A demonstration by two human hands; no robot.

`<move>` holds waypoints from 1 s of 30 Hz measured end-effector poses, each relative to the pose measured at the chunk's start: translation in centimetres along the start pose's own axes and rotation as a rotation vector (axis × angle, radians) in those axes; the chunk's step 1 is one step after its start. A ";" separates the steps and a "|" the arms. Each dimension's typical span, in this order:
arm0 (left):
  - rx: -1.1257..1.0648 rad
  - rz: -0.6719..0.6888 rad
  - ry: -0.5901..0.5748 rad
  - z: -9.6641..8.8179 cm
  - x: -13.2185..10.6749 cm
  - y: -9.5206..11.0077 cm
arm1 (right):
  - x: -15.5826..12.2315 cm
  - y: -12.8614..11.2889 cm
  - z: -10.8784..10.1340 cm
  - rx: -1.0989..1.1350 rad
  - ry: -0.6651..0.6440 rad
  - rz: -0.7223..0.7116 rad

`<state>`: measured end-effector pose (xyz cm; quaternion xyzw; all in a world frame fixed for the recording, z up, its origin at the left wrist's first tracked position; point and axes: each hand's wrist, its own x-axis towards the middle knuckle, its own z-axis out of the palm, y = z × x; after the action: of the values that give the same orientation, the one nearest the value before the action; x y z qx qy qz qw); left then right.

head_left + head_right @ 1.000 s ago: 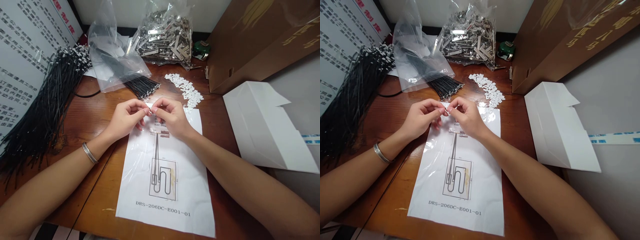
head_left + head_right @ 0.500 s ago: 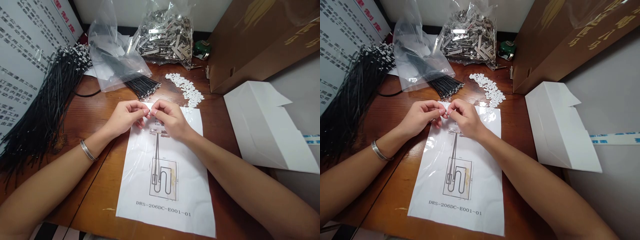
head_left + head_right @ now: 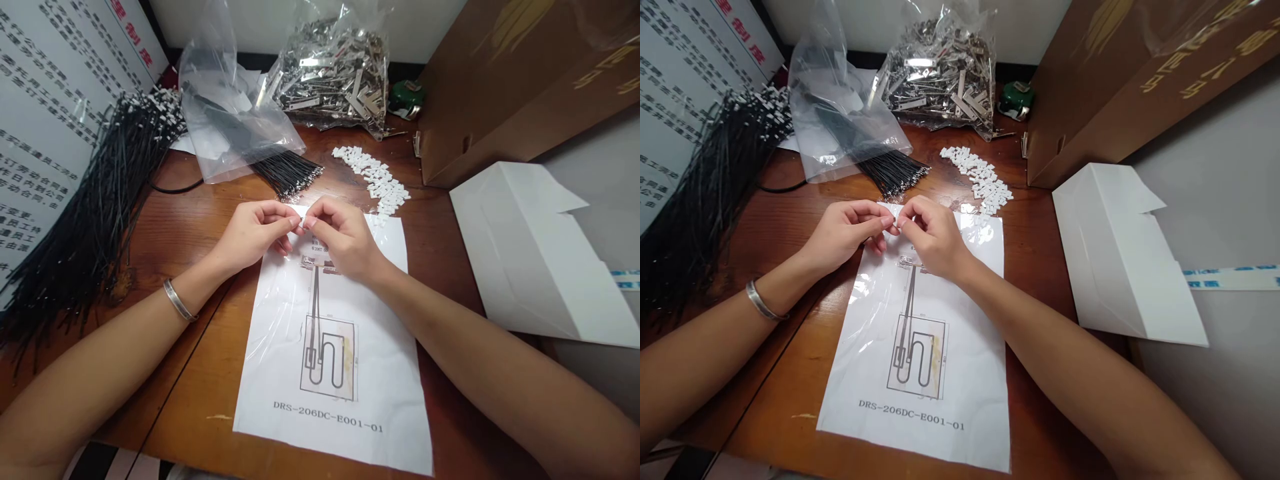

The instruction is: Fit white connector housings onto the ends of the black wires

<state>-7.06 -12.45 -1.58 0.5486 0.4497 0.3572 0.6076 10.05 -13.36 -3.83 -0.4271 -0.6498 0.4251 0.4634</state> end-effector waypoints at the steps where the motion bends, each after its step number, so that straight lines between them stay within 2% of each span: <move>1: 0.001 0.001 0.004 0.0 0.0 0.0 | 0.0 0.0 0.0 0.010 -0.001 0.001; 7: 0.004 -0.002 0.015 0.2 0.1 -0.1 | 0.0 0.2 -0.1 0.029 -0.009 0.005; 27: -0.017 -0.024 -0.035 -0.1 0.2 -0.4 | 0.1 0.1 -0.4 -0.176 -0.103 0.011; 30: -0.025 -0.013 -0.014 0.0 0.1 -0.3 | 0.1 -0.1 -0.3 -0.166 -0.075 0.023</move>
<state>-7.01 -12.38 -1.89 0.5407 0.4443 0.3550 0.6199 10.30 -13.22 -3.69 -0.4552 -0.6947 0.3907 0.3969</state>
